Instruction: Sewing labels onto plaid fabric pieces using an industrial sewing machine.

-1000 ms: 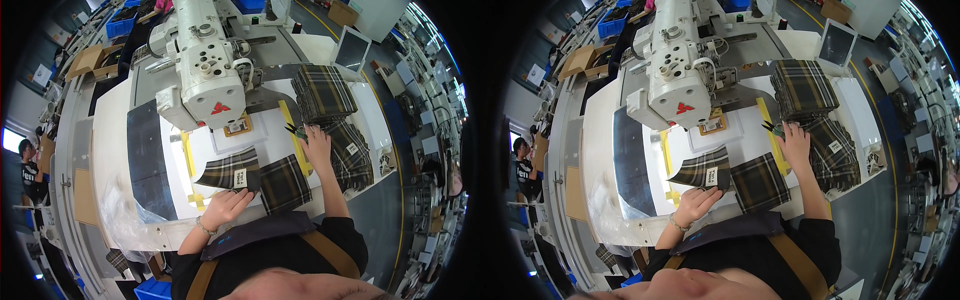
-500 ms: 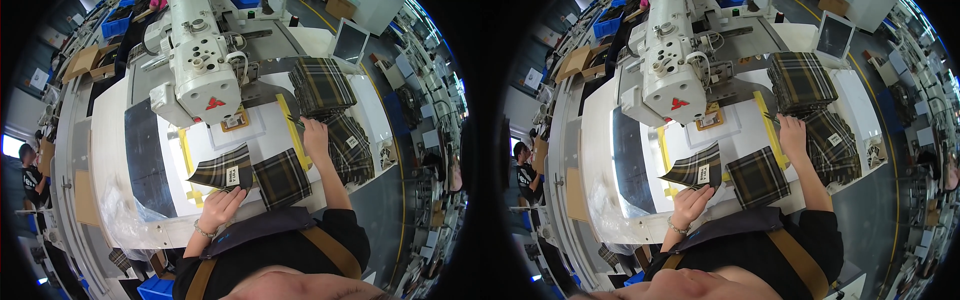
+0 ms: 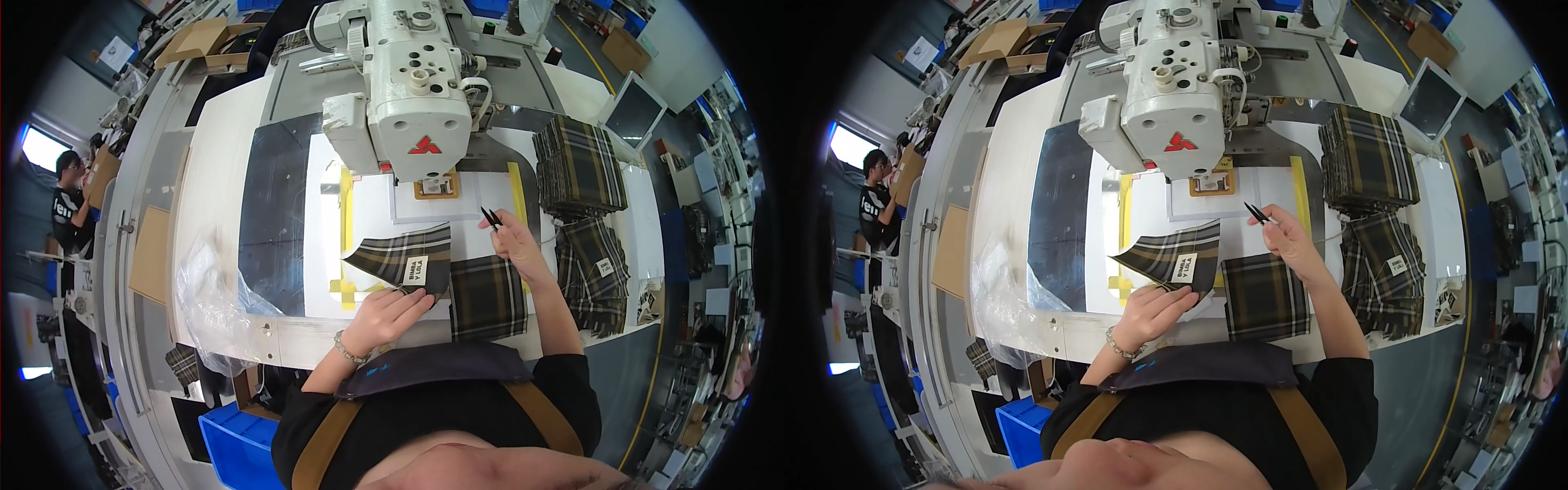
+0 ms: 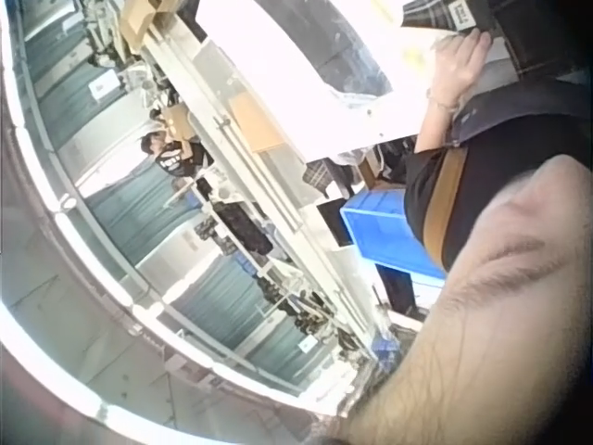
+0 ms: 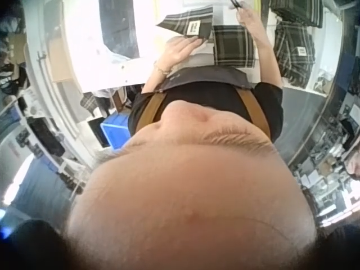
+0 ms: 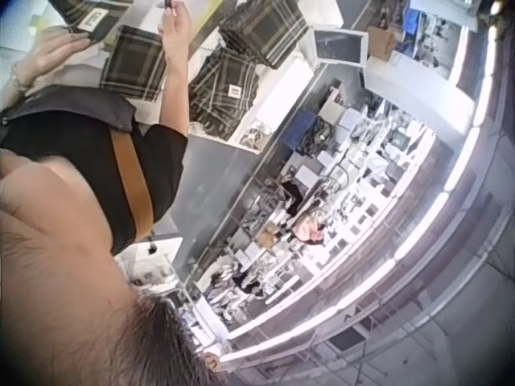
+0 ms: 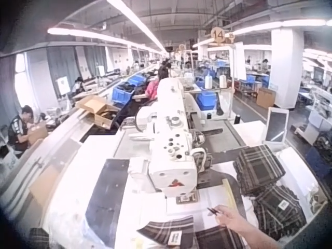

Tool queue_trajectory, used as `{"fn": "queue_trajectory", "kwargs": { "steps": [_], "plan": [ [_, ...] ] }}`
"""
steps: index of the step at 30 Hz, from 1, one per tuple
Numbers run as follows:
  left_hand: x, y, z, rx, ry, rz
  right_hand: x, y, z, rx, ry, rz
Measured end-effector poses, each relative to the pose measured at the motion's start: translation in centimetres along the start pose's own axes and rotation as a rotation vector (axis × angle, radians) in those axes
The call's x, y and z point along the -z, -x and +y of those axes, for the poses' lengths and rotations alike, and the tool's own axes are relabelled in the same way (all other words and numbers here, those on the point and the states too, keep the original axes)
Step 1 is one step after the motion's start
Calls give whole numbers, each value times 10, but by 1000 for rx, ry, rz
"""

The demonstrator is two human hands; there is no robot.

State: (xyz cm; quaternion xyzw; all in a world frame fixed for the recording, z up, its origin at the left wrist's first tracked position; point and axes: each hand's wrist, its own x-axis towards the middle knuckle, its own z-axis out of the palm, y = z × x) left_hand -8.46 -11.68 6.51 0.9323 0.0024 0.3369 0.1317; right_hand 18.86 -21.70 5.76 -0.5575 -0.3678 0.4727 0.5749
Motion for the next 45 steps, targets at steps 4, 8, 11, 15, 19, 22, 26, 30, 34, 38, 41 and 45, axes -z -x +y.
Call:
{"fn": "queue_trajectory", "kwargs": {
  "steps": [4,8,11,15,19,22,26,30,34,38,41,45],
  "plan": [
    [2,4,-2,5,-19,12,-12,-9,-7,-94,179,-93],
    [3,7,-5,23,-23,27,-17,-28,-2,533,766,114],
    [4,10,-4,25,-40,40,-28,-23,-21,374,920,235],
    [0,8,0,33,-40,43,-16,-31,-21,470,1172,260],
    [-1,9,3,41,-17,58,-1,-45,-15,680,1553,207],
    [-1,7,2,20,-4,66,5,-58,-8,833,1574,128],
    [-3,9,0,19,2,52,2,-71,-4,912,1620,16],
    [2,6,-2,23,1,40,-14,-82,-5,976,1638,-44],
    [3,6,-3,35,-11,23,-18,-86,2,930,1623,-83],
    [1,8,-2,44,-14,25,-20,-84,2,951,1554,-159],
    [0,8,-1,48,-9,25,-25,-85,6,953,1513,-213],
    [0,7,0,38,-21,26,-29,-86,7,951,1481,-283]
  ]
}}
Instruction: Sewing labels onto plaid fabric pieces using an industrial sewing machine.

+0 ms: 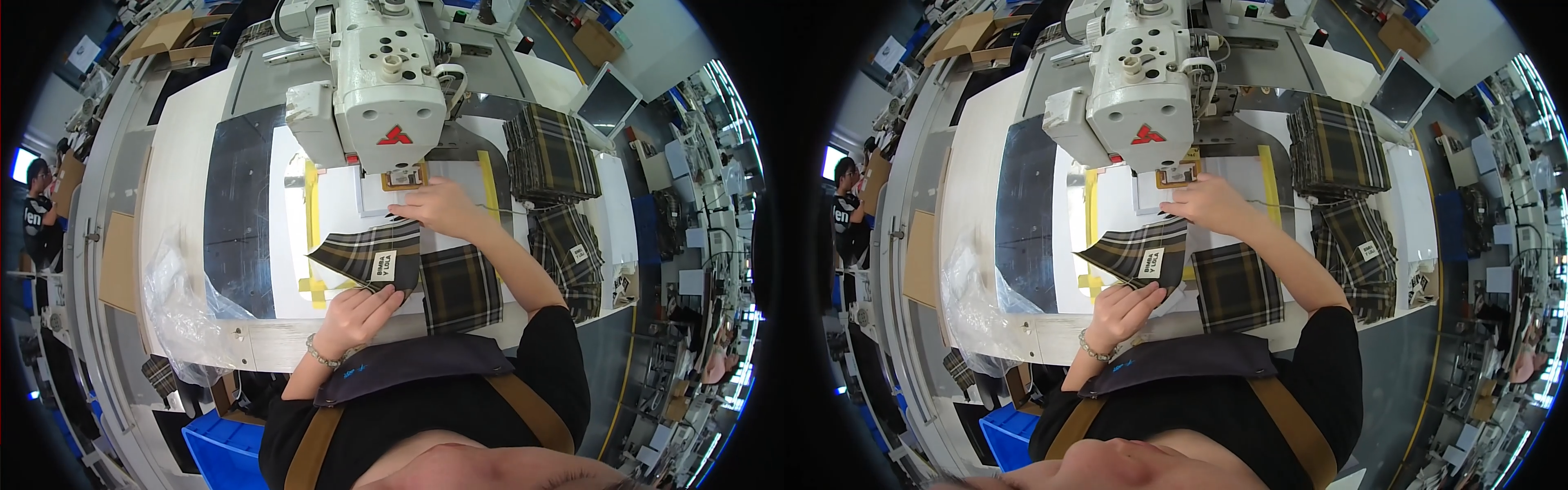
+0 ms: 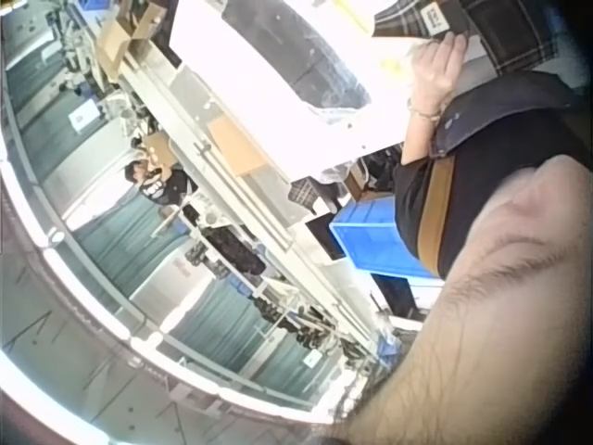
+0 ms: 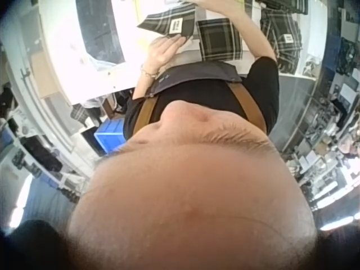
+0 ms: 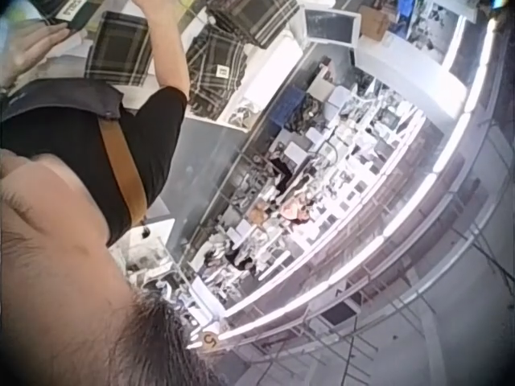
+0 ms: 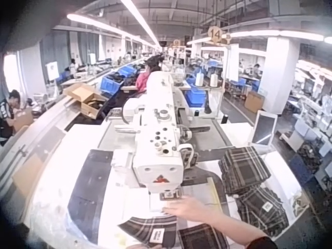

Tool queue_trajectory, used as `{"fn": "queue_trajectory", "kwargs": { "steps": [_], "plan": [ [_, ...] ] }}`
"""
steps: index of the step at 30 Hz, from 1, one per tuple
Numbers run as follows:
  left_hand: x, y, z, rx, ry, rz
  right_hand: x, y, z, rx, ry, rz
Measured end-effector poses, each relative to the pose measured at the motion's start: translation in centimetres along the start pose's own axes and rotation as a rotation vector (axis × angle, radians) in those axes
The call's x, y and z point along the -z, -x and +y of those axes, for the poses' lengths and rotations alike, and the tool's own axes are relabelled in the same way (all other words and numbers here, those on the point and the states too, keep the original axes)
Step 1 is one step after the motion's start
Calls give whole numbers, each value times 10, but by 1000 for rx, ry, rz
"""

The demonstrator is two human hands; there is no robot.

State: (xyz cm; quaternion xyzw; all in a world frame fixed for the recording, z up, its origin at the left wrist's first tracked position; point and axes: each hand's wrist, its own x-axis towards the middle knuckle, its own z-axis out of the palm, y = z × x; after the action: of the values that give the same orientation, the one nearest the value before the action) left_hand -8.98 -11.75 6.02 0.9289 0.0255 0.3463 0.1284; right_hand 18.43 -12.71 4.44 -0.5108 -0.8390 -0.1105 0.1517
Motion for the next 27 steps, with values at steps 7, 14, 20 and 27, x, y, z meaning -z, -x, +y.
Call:
{"fn": "queue_trajectory", "kwargs": {
  "steps": [7,14,20,27],
  "plan": [
    [-1,0,-2,-1,-8,5,-5,1,-3,-8,-53,39],
    [17,0,-20,156,25,193,-7,11,1,-110,-38,55],
    [36,11,-43,645,657,783,12,44,0,-381,10,22],
    [48,10,-52,564,541,782,3,48,-2,-447,90,228]
  ]
}}
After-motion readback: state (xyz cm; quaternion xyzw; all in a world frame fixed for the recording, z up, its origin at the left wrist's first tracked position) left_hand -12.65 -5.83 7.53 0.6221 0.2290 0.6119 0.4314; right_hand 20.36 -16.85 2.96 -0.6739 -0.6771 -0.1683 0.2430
